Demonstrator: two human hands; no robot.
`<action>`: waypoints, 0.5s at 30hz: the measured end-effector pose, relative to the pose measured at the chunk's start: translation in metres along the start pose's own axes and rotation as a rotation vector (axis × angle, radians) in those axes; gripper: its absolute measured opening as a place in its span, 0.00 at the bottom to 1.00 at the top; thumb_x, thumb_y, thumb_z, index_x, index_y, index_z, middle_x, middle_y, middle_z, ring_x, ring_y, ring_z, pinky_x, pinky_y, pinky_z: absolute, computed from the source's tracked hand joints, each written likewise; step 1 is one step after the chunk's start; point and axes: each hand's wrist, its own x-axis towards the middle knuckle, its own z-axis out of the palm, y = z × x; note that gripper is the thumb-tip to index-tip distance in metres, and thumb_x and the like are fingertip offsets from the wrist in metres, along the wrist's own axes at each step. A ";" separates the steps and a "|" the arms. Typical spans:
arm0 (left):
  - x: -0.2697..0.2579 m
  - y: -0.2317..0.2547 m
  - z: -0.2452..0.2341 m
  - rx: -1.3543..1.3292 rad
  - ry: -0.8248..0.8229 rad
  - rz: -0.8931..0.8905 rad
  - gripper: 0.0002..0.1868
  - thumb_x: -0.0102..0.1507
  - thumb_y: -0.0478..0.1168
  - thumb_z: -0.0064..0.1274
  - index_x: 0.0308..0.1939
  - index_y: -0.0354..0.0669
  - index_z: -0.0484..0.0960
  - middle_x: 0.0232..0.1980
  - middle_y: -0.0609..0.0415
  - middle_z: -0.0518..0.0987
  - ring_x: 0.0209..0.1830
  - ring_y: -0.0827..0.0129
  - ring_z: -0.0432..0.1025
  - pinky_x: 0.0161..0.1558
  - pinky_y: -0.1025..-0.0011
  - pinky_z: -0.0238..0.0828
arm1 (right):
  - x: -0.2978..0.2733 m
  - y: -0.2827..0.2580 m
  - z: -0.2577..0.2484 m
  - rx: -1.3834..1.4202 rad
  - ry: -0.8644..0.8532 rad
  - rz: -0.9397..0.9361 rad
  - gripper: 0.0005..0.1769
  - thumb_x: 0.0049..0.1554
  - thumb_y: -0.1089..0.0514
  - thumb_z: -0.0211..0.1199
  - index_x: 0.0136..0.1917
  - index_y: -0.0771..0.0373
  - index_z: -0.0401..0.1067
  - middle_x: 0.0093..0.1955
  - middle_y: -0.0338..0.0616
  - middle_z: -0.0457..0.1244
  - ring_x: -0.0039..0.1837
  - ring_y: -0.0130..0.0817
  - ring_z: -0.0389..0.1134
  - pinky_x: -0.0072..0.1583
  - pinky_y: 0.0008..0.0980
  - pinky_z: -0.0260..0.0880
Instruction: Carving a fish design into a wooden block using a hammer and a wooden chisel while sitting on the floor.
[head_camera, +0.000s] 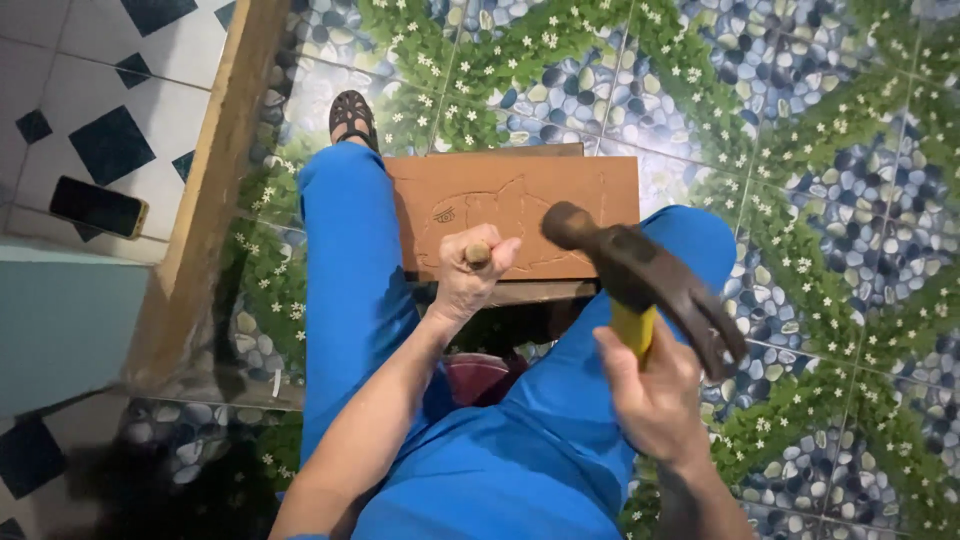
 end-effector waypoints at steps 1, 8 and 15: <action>-0.002 -0.006 -0.002 -0.004 0.003 0.010 0.25 0.62 0.32 0.66 0.17 0.48 0.67 0.16 0.59 0.62 0.17 0.79 0.53 0.21 0.78 0.53 | -0.001 -0.004 0.002 -0.004 0.003 -0.010 0.07 0.64 0.60 0.68 0.46 0.65 0.77 0.27 0.56 0.65 0.28 0.53 0.67 0.31 0.43 0.68; -0.014 -0.043 -0.007 -0.034 -0.012 0.036 0.18 0.60 0.29 0.66 0.19 0.44 0.76 0.17 0.54 0.69 0.20 0.77 0.59 0.24 0.71 0.60 | 0.037 -0.051 0.010 -0.112 -0.318 -0.062 0.04 0.67 0.63 0.59 0.47 0.62 0.72 0.28 0.53 0.63 0.28 0.48 0.62 0.32 0.50 0.64; -0.016 -0.074 -0.011 -0.014 0.002 -0.020 0.21 0.57 0.33 0.67 0.15 0.47 0.71 0.14 0.61 0.63 0.21 0.78 0.55 0.24 0.69 0.57 | 0.033 -0.047 0.011 -0.225 -0.253 -0.326 0.10 0.63 0.63 0.60 0.59 0.63 0.74 0.39 0.60 0.69 0.40 0.66 0.69 0.36 0.59 0.68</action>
